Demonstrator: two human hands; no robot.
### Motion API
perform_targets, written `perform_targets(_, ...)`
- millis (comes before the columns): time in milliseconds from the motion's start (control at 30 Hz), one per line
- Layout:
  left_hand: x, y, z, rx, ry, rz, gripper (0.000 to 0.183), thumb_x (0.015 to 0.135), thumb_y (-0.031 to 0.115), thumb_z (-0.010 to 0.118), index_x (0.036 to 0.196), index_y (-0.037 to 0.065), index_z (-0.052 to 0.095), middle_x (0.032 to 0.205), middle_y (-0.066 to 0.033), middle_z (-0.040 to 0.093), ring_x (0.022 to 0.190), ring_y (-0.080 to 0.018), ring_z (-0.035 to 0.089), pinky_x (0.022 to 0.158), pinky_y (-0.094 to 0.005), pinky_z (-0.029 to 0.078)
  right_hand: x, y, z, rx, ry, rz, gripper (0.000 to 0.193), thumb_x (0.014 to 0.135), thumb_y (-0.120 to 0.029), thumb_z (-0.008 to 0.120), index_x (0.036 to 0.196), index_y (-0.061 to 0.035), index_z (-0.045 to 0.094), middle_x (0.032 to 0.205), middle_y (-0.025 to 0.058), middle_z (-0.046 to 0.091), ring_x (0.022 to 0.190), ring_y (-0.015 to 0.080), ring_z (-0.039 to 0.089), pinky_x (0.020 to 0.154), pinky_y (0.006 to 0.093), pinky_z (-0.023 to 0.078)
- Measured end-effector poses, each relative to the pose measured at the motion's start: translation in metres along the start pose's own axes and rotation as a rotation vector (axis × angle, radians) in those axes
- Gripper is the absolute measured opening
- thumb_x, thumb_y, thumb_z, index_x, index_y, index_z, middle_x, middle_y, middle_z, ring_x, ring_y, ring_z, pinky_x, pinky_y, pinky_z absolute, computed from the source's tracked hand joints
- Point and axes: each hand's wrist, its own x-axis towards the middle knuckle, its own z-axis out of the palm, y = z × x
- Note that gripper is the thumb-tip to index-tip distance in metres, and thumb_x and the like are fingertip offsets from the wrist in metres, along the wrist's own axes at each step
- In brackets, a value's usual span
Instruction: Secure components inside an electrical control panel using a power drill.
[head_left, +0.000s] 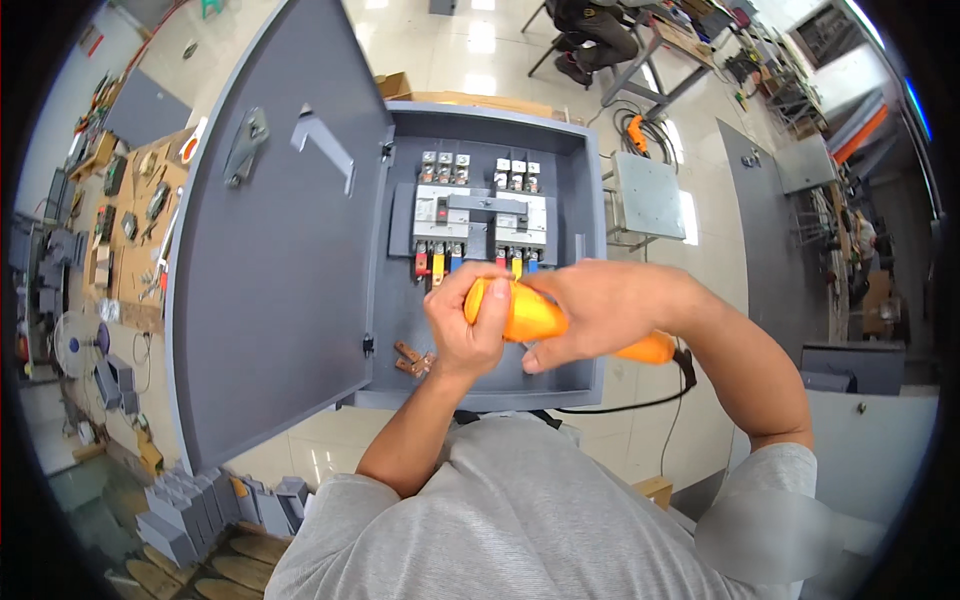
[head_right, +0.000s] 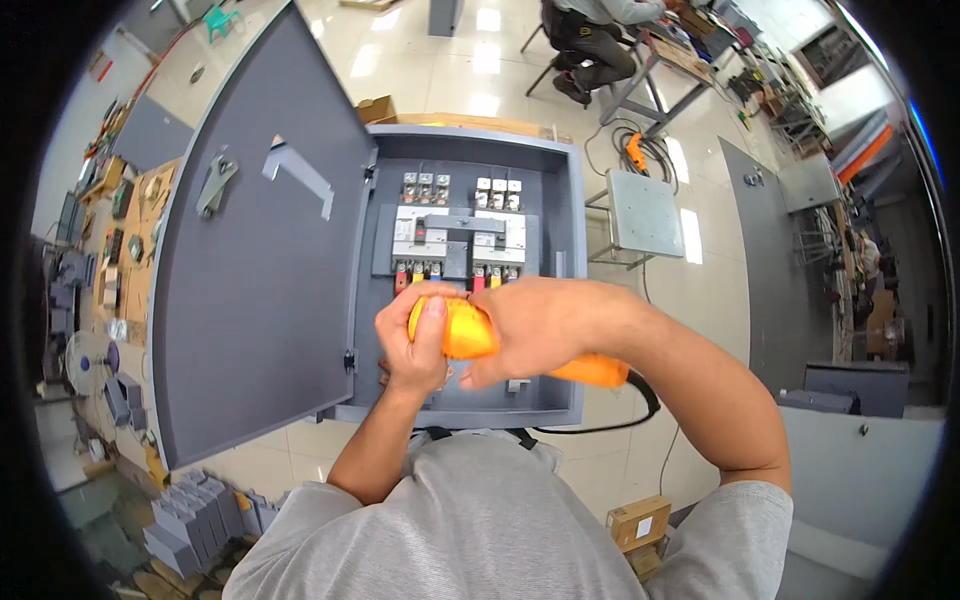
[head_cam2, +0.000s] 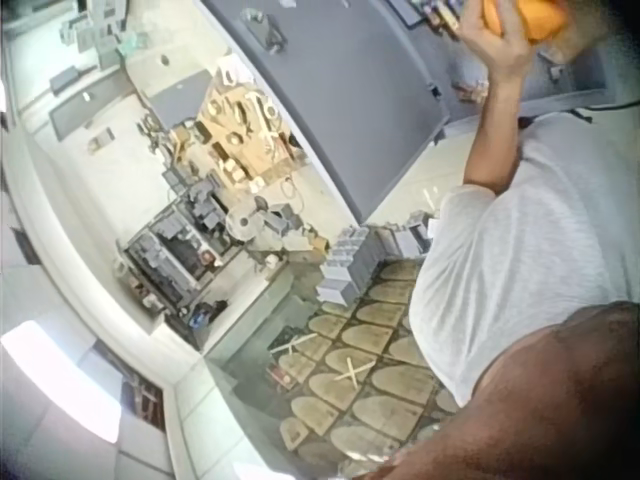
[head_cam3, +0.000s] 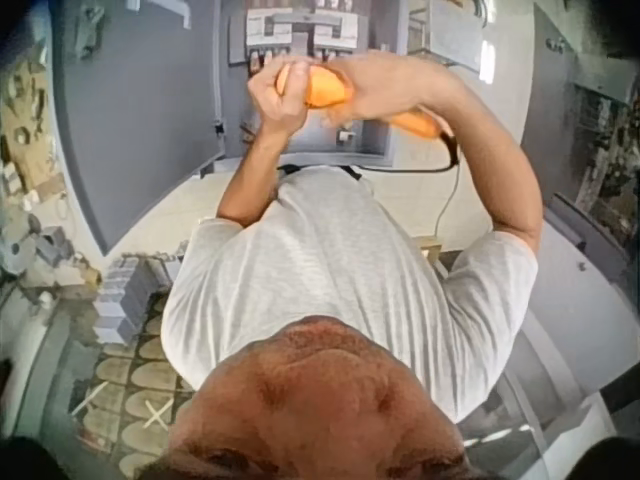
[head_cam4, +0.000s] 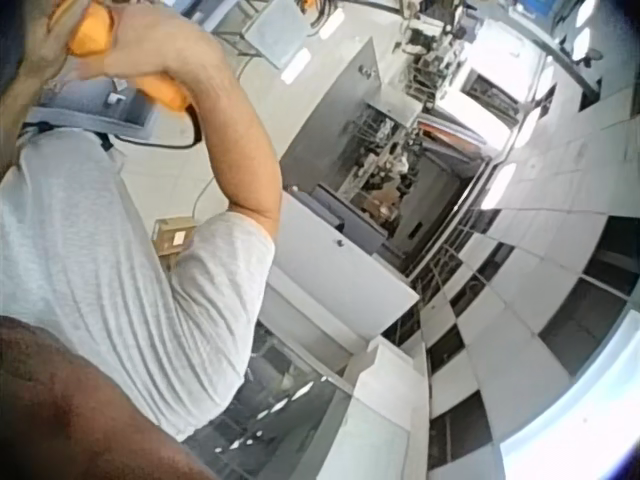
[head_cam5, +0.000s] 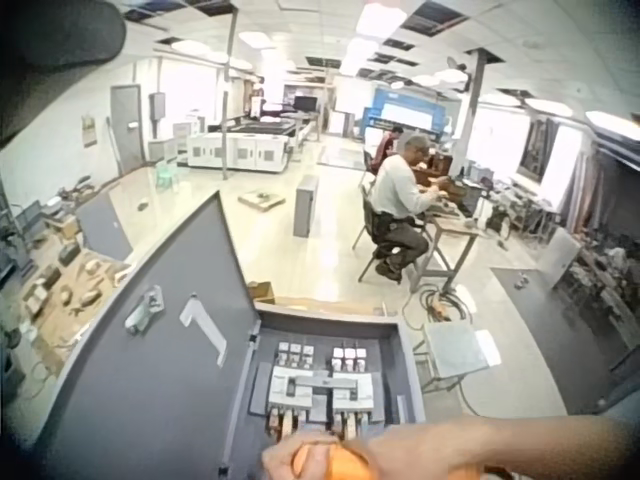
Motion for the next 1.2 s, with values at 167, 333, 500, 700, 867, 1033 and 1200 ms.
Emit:
perform_targets(167, -0.002, 0.028, -0.005, -0.058, -0.115, -0.238, 0.019, 0.096, 0.014, 0.063, 0.093, -0.004, 0.070, 0.087, -0.0104, 0.072, 0.077, -0.0171, 0.066, 0.073, -0.0324, 0.053, -0.029, 0.085, -0.007, 0.660, 0.017, 0.086, 0.084, 0.097, -0.047, 0.072, 0.156, 0.0037, 0.041, 0.107, 0.0137, 0.074, 0.092, 0.0181, 0.073, 0.068, 0.0303, 0.060)
perform_targets(333, 0.014, 0.031, -0.012, -0.030, -0.105, -0.366, 0.033, 0.103, 0.021, 0.056, 0.090, -0.006, 0.071, 0.087, -0.0113, 0.072, 0.076, -0.0165, 0.067, 0.073, -0.0307, 0.054, -0.040, 0.191, 0.030, 0.830, 0.318, 0.185, 0.075, 0.096, -0.037, 0.075, 0.152, 0.0031, 0.046, 0.107, 0.0095, 0.074, 0.092, 0.0177, 0.074, 0.068, 0.0320, 0.060)
perform_targets(500, 0.025, 0.032, -0.016, 0.254, -0.061, -0.394, 0.052, 0.104, 0.036, 0.044, 0.086, -0.006, 0.068, 0.080, -0.0210, 0.072, 0.072, -0.0261, 0.069, 0.073, -0.0360, 0.057, 0.011, 0.308, 0.065, 1.144, 0.469, 0.153, 0.060, 0.096, -0.030, 0.075, 0.141, 0.0042, 0.056, 0.099, 0.0102, 0.075, 0.081, 0.0158, 0.073, 0.062, 0.0311, 0.059)
perform_targets(700, 0.020, 0.014, -0.007, 0.237, 0.219, -0.547, 0.052, 0.104, 0.036, 0.040, 0.085, -0.006, 0.064, 0.077, -0.0232, 0.069, 0.071, -0.0320, 0.070, 0.074, -0.0398, 0.059, 0.155, 0.434, 0.074, 1.245, 0.740, 0.206, 0.053, 0.093, -0.025, 0.075, 0.136, 0.0024, 0.063, 0.094, 0.0088, 0.076, 0.078, 0.0158, 0.073, 0.066, 0.0309, 0.059)
perform_targets(867, 0.025, 0.003, 0.006, 0.327, 0.317, -0.680, 0.054, 0.104, 0.041, 0.039, 0.087, -0.004, 0.062, 0.077, -0.0242, 0.068, 0.072, -0.0343, 0.069, 0.074, -0.0432, 0.059, 0.241, 0.490, 0.074, 0.942, 1.103, 0.324, 0.044, 0.086, -0.026, 0.079, 0.121, -0.0001, 0.074, 0.096, 0.0146, 0.079, 0.084, 0.0223, 0.076, 0.078, 0.0356, 0.060)
perform_targets(1033, 0.025, 0.000, 0.015, 0.388, 0.381, -0.735, 0.055, 0.104, 0.043, 0.037, 0.088, -0.003, 0.061, 0.079, -0.0238, 0.068, 0.075, -0.0342, 0.069, 0.077, -0.0440, 0.059, 0.289, 0.517, 0.035, 0.917, 1.203, 0.416, 0.036, 0.084, -0.024, 0.080, 0.116, -0.0080, 0.078, 0.105, 0.0167, 0.078, 0.098, 0.0309, 0.075, 0.089, 0.0398, 0.058)
perform_targets(1200, 0.007, -0.014, -0.025, 0.417, 0.393, -0.850, 0.057, 0.102, 0.047, 0.040, 0.096, -0.004, 0.064, 0.090, -0.0250, 0.071, 0.086, -0.0376, 0.070, 0.086, -0.0489, 0.058, 0.329, 0.532, 0.003, 0.911, 1.257, 0.333, 0.034, 0.084, -0.022, 0.078, 0.116, -0.0085, 0.078, 0.104, 0.0157, 0.078, 0.099, 0.0310, 0.075, 0.090, 0.0391, 0.058)
